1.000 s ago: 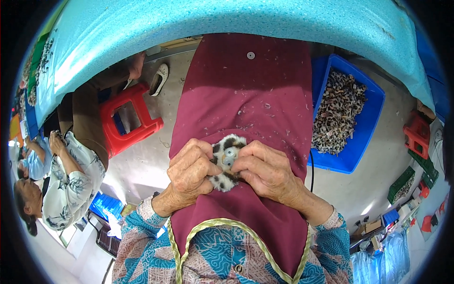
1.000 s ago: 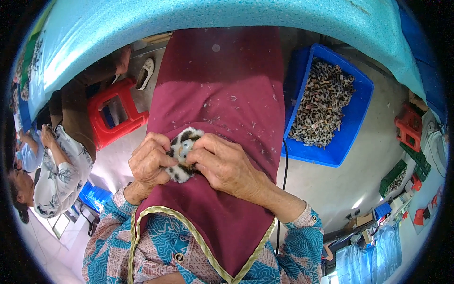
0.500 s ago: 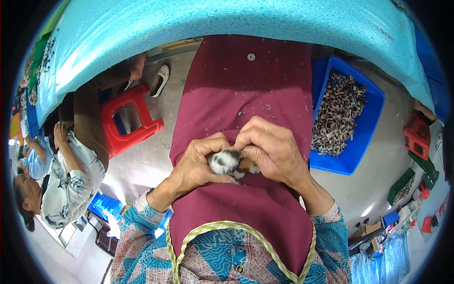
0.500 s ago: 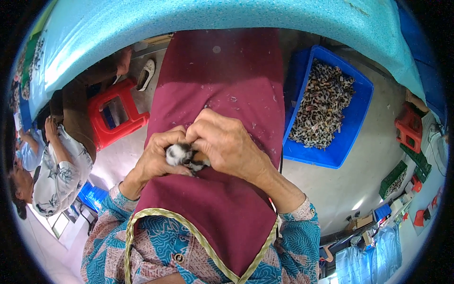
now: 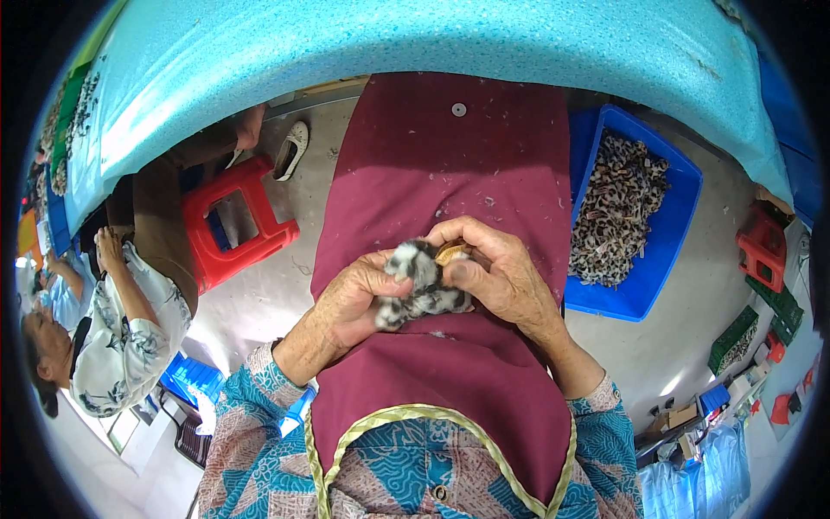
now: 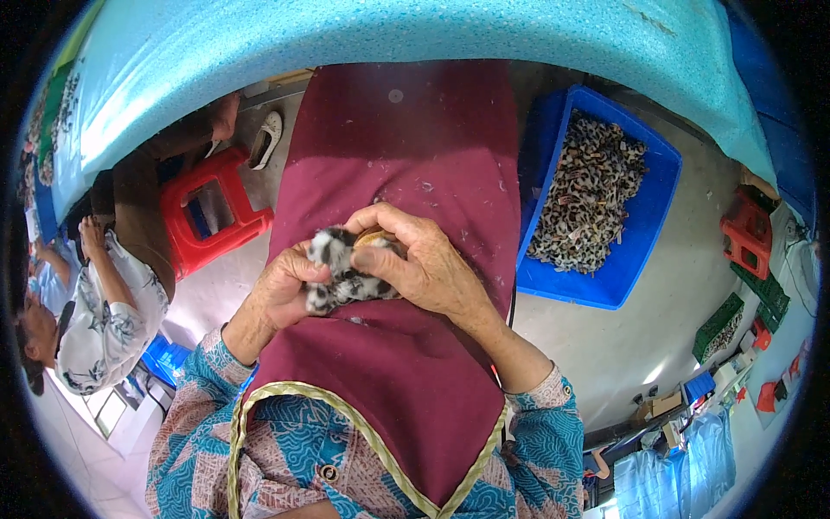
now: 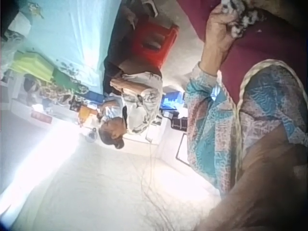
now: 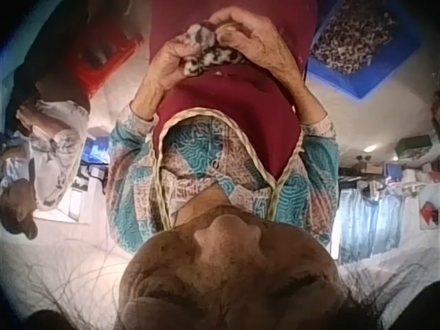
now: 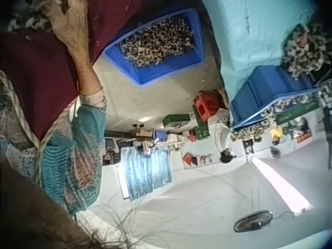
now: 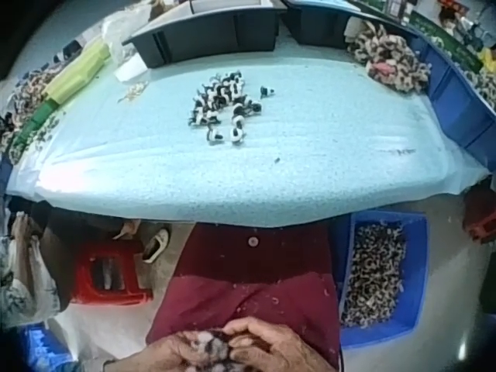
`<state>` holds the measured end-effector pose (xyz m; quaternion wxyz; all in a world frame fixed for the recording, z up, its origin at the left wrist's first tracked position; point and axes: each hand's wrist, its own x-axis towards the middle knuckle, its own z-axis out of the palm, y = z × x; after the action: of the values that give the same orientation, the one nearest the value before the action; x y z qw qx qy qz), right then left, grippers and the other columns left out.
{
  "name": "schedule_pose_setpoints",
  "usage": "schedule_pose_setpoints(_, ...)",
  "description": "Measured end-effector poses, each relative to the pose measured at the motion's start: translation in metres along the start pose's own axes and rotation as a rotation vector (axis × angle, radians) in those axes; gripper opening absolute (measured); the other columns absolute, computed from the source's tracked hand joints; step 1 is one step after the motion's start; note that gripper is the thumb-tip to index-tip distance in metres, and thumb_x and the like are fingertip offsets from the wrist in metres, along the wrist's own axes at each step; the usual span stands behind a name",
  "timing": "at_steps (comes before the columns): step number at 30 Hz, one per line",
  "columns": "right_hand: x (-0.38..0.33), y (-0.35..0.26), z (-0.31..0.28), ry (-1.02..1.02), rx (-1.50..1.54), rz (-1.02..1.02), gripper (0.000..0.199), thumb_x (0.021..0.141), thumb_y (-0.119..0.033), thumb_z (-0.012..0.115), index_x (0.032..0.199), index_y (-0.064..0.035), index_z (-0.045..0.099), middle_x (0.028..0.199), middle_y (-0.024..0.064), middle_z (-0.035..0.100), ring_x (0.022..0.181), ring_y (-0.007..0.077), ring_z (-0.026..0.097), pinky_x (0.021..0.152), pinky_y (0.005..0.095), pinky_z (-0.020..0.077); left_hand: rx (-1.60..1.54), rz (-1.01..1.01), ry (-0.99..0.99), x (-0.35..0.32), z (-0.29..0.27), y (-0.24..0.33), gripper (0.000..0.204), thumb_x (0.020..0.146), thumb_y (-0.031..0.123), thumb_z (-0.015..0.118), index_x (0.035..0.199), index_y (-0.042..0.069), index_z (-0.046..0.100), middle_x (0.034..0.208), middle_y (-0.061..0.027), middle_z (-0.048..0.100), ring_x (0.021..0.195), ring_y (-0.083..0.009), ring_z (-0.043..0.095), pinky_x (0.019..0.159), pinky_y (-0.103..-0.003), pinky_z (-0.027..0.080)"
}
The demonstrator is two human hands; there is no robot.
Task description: The person assembles small plastic components onto leopard-patterned plush toy parts by hand, attaching plastic eyes and plastic tags to the plush pieces and securing them with plastic washers.
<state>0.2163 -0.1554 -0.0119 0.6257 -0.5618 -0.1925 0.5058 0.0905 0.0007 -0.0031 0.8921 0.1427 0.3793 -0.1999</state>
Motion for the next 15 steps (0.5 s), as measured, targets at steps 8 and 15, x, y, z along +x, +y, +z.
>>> schedule_pose_setpoints(8,-0.001,0.025,0.006,0.057,0.517,0.17,0.02,0.084,-0.011,0.061,0.101,-0.0008,0.055,0.087,0.0022,0.06,0.078,0.0072,0.056,0.071,0.0205,0.0449,-0.099,-0.03,0.043,0.003,-0.001,-0.005,0.038,0.084,0.025,0.061,0.111,-0.001,0.054,0.101,-0.0112,0.062,0.091,-0.0208,0.062,0.083,-0.034,0.05)
schedule_pose_setpoints(15,-0.001,0.033,0.012,0.108,0.651,0.13,0.018,0.083,-0.007,0.06,0.099,-0.0008,0.055,0.086,0.0019,0.059,0.077,0.0058,0.054,0.071,0.0192,0.0441,-0.124,0.001,0.123,-0.002,0.0,-0.011,0.04,0.087,0.029,0.057,0.113,-0.001,0.052,0.103,-0.0119,0.061,0.092,-0.0212,0.062,0.083,-0.035,0.05)
